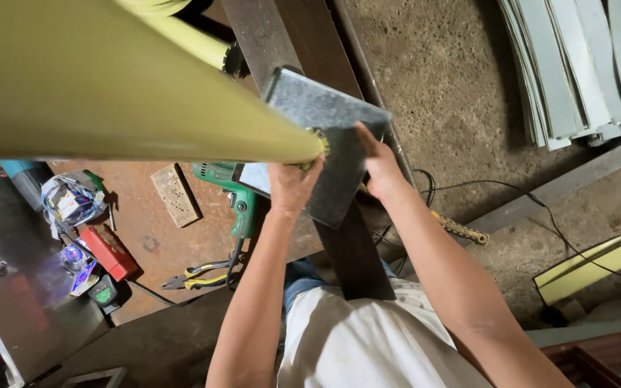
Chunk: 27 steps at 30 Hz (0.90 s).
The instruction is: Assembling yellow metal poles onto square metal base plates using a hammer, electric drill, and pliers.
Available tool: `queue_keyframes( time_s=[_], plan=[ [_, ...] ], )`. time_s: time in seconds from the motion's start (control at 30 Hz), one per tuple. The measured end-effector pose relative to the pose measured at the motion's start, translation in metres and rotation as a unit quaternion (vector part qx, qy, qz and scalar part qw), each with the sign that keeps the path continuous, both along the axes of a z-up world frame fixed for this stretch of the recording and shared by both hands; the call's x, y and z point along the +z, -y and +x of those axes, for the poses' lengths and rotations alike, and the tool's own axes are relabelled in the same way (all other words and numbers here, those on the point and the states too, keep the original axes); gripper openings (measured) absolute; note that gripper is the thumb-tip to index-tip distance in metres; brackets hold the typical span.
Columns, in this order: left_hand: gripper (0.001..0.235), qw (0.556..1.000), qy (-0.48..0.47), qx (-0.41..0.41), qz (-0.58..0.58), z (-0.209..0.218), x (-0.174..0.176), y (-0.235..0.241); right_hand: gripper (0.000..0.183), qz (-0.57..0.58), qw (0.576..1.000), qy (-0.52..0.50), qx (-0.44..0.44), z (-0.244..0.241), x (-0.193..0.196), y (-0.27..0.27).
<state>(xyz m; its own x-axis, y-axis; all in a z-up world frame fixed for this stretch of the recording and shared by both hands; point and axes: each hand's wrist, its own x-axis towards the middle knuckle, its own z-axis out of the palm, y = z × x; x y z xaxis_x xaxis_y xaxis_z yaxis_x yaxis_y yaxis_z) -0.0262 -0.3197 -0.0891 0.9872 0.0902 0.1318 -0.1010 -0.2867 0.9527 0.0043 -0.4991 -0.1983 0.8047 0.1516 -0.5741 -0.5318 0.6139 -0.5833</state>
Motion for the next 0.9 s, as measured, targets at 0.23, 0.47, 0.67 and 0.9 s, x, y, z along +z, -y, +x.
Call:
queue_keyframes(
  time_s=[0.23,0.47,0.67,0.9],
  plan=[
    [0.021,0.998,-0.027,0.047,0.012,0.009,-0.015,-0.027,0.059,-0.45,0.856,-0.054,0.248,0.015,0.109,-0.002],
    [0.041,0.985,0.015,0.151,0.084,0.015,-0.018,-0.012,0.023,-0.609,0.749,0.183,0.185,-0.028,0.056,0.077],
    [0.048,0.976,-0.008,0.186,0.116,0.015,-0.016,-0.01,0.011,-0.699,0.636,0.287,0.159,-0.036,0.019,0.074],
    [0.049,0.983,-0.029,0.161,0.083,0.017,-0.011,-0.012,0.017,-0.74,0.533,0.379,0.154,0.014,0.013,0.034]
  ],
)
